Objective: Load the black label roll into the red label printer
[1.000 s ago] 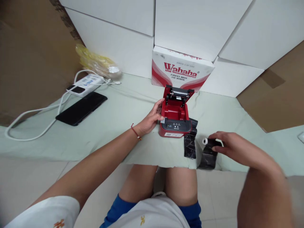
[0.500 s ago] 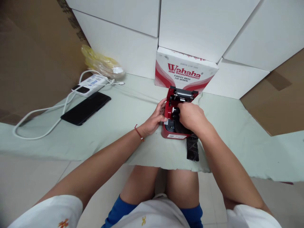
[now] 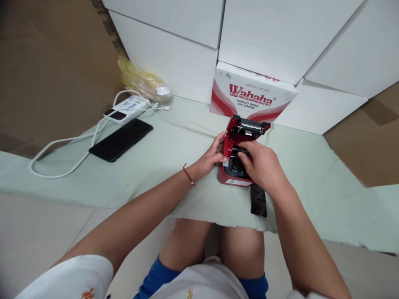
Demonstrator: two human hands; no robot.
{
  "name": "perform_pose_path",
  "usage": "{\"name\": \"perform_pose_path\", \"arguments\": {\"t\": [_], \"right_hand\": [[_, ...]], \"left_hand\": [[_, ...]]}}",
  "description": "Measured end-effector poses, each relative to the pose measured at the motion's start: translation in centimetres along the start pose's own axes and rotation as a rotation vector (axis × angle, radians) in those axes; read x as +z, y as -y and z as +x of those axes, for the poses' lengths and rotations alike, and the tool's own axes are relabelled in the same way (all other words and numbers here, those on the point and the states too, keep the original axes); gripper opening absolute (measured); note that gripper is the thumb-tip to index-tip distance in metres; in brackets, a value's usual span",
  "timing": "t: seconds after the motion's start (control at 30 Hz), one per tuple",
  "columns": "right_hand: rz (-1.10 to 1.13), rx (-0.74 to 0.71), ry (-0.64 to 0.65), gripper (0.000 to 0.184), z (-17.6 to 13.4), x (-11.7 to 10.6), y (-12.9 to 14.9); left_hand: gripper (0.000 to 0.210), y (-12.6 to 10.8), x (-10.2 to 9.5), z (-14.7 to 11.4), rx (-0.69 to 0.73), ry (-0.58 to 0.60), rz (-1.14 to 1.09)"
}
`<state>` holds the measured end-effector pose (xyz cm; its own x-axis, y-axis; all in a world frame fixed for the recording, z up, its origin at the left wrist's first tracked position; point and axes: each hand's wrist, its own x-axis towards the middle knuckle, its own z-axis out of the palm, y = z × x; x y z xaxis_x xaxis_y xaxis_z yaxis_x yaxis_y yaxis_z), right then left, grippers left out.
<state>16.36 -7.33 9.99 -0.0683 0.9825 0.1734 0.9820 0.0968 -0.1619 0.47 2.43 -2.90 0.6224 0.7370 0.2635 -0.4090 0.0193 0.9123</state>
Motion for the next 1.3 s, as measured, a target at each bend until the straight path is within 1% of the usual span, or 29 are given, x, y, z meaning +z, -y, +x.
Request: {"name": "perform_pose_path", "arguments": {"t": [0.07, 0.1, 0.13, 0.17, 0.23, 0.3, 0.43, 0.67, 0.77, 0.83, 0.9, 0.97, 1.0, 1.07, 1.13, 1.2, 1.3], "right_hand": [[0.098, -0.104, -0.247, 0.025, -3.5, 0.3, 0.5], [0.098, -0.144, -0.325, 0.024, -5.1, 0.7, 0.9], [0.083, -0.177, -0.376, 0.023, -6.5, 1.1, 1.2], [0.064, -0.199, -0.398, 0.025, -7.6, 1.6, 1.5], [0.044, -0.219, -0.385, 0.031, -8.9, 2.5, 2.0], [0.048, -0.218, -0.359, 0.036, -9.4, 3.1, 2.2], [0.051, -0.197, -0.364, 0.040, -9.4, 3.5, 2.4], [0.048, -0.153, -0.378, 0.042, -9.7, 4.0, 2.7], [0.079, -0.140, -0.374, 0.043, -9.9, 3.9, 2.6], [0.083, -0.136, -0.366, 0.043, -10.0, 3.9, 2.6], [0.070, -0.132, -0.356, 0.044, -10.2, 4.0, 2.6], [0.052, -0.124, -0.350, 0.044, -10.3, 4.1, 2.6], [0.045, -0.119, -0.349, 0.045, -10.3, 4.2, 2.7], [0.042, -0.109, -0.350, 0.046, -10.4, 4.3, 2.8], [0.055, -0.103, -0.349, 0.048, -10.6, 4.4, 2.9], [0.073, -0.092, -0.349, 0.051, -10.7, 4.4, 3.0], [0.098, -0.072, -0.338, 0.054, -10.9, 4.4, 3.1]], "left_hand": [[0.098, 0.0, 0.0, 0.0, 0.005, 0.005, 0.006], [0.098, -0.1, 0.0, 0.0, 0.005, 0.007, 0.005], [0.098, -0.1, 0.0, 0.0, 0.005, 0.007, 0.000], [0.099, 0.0, 0.0, 0.0, 0.005, 0.005, -0.006], [0.099, 0.0, 0.0, 0.0, 0.009, -0.002, -0.014], [0.098, 0.0, 0.0, 0.0, 0.016, -0.002, -0.013], [0.098, -0.4, -0.1, 0.0, 0.006, 0.013, -0.005], [0.099, -0.1, 0.1, -0.4, 0.013, -0.020, 0.035], [0.102, -0.1, 0.0, -0.5, 0.001, -0.076, 0.098], [0.099, -0.7, 0.0, 0.1, 0.035, -0.137, 0.146], [0.088, -1.8, 0.0, 1.6, 0.117, -0.231, 0.193], [0.070, -3.4, 0.3, 3.5, 0.197, -0.329, 0.257], [0.062, -4.3, 0.5, 4.4, 0.204, -0.330, 0.272], [0.052, -6.0, 1.1, 5.6, 0.173, -0.261, 0.287], [0.048, -7.3, 1.7, 5.5, 0.177, -0.220, 0.359], [0.048, -8.2, 2.2, 4.0, 0.213, -0.199, 0.459], [0.053, -8.4, 2.4, 0.7, 0.233, -0.122, 0.564]]}}
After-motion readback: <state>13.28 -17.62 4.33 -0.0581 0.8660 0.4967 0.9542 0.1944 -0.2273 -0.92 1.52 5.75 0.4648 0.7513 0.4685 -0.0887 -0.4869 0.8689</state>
